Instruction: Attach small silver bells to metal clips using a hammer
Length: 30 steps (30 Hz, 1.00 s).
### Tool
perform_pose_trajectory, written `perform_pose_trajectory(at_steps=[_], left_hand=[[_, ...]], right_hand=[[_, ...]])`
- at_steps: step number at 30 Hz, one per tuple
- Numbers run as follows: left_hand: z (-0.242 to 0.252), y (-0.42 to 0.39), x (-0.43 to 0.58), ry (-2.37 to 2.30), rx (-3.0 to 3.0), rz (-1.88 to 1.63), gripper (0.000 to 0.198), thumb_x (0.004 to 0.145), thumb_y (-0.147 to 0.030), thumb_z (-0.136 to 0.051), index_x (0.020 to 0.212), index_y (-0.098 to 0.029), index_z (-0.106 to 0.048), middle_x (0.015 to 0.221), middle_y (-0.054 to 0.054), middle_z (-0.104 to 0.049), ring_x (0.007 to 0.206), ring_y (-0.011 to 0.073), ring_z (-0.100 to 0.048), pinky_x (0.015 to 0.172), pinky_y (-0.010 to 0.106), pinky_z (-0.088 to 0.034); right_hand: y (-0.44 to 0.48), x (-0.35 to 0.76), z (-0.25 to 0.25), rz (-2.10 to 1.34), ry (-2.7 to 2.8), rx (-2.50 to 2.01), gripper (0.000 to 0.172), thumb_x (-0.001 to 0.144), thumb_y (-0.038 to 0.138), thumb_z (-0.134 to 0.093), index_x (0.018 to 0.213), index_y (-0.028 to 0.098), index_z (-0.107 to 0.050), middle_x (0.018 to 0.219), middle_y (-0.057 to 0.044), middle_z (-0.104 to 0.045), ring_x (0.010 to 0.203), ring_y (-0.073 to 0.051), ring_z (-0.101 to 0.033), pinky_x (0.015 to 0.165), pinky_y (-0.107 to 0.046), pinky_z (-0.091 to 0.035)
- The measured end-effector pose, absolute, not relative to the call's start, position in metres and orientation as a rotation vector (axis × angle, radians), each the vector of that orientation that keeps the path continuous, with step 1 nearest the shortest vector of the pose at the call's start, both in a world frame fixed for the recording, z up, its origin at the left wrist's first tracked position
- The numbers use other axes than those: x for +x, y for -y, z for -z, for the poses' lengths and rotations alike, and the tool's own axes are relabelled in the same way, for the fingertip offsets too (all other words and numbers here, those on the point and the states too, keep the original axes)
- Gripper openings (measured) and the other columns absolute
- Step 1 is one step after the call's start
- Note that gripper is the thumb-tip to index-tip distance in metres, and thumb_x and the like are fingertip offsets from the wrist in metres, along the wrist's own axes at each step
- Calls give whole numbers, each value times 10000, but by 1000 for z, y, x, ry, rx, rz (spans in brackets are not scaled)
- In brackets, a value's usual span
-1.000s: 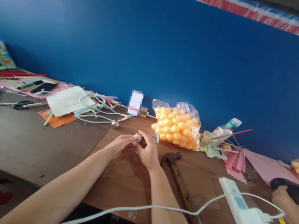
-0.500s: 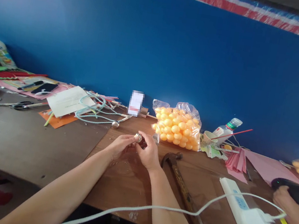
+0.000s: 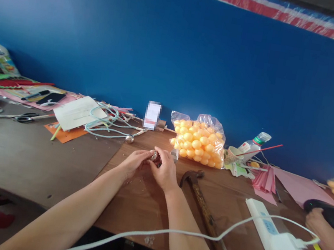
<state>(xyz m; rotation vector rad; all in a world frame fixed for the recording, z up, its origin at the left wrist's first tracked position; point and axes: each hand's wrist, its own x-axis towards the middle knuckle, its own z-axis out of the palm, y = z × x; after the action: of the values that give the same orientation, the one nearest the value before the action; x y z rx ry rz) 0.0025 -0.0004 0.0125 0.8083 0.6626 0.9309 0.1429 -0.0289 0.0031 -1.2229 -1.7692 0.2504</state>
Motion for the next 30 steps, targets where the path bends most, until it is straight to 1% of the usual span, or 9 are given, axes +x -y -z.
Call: perform_pose_trajectory(at_steps=[4, 8, 10, 14, 16, 23, 30], left_hand=[[-11, -1, 2, -641, 743, -905, 313, 774, -370, -684, 850, -66, -690, 785, 137, -709, 617, 136, -652, 595, 216, -524], [-10, -4, -1, -560, 662, -802, 360, 887, -391, -524, 922, -66, -674, 798, 144, -713, 645, 153, -672, 610, 238, -539], [-10, -6, -4, -501, 602, -769, 388, 917, -400, -459, 944, -71, -663, 807, 142, -714, 668, 159, -679, 615, 242, -541], [-12, -9, -8, -399, 455, -783, 364, 922, -390, -450, 924, -81, -642, 806, 129, -713, 708, 164, -685, 657, 255, -552], [-13, -10, -10, -352, 396, -794, 355, 921, -387, -452, 910, -83, -636, 792, 120, -710, 697, 162, -683, 670, 268, -559], [-17, -10, -12, -289, 291, -748, 425, 922, -410, -436, 925, -32, -633, 658, 88, -665, 534, 117, -622, 553, 221, -541], [-22, -8, -11, -322, 316, -765, 409, 914, -410, -444, 872, -49, -632, 576, 55, -610, 458, 91, -566, 458, 184, -495]], right_hand=[[28, 142, 2, -311, 1713, -1242, 497, 786, 350, -664, 1252, 261, -519, 1161, -100, -599, 1084, -262, -559, 927, -425, -468], [29, 139, 1, -381, 1633, -1246, 487, 774, 363, -679, 1218, 246, -520, 1171, -100, -602, 1059, -248, -579, 899, -398, -483], [31, 136, -2, -377, 1609, -1225, 488, 767, 357, -688, 1209, 239, -517, 1165, -101, -602, 1055, -245, -581, 903, -394, -480], [36, 132, -9, -370, 1559, -1135, 502, 788, 357, -668, 1234, 228, -477, 1176, -108, -579, 917, -208, -618, 809, -374, -517], [37, 132, -11, -357, 1540, -1119, 486, 806, 354, -648, 1238, 223, -469, 1178, -108, -571, 860, -190, -621, 774, -367, -524], [38, 134, -12, -323, 1544, -1103, 465, 820, 359, -630, 1234, 219, -471, 1154, -107, -571, 832, -181, -611, 747, -357, -533], [39, 133, -12, -325, 1564, -1105, 444, 828, 350, -623, 1225, 219, -472, 1139, -103, -568, 817, -178, -608, 722, -346, -535]])
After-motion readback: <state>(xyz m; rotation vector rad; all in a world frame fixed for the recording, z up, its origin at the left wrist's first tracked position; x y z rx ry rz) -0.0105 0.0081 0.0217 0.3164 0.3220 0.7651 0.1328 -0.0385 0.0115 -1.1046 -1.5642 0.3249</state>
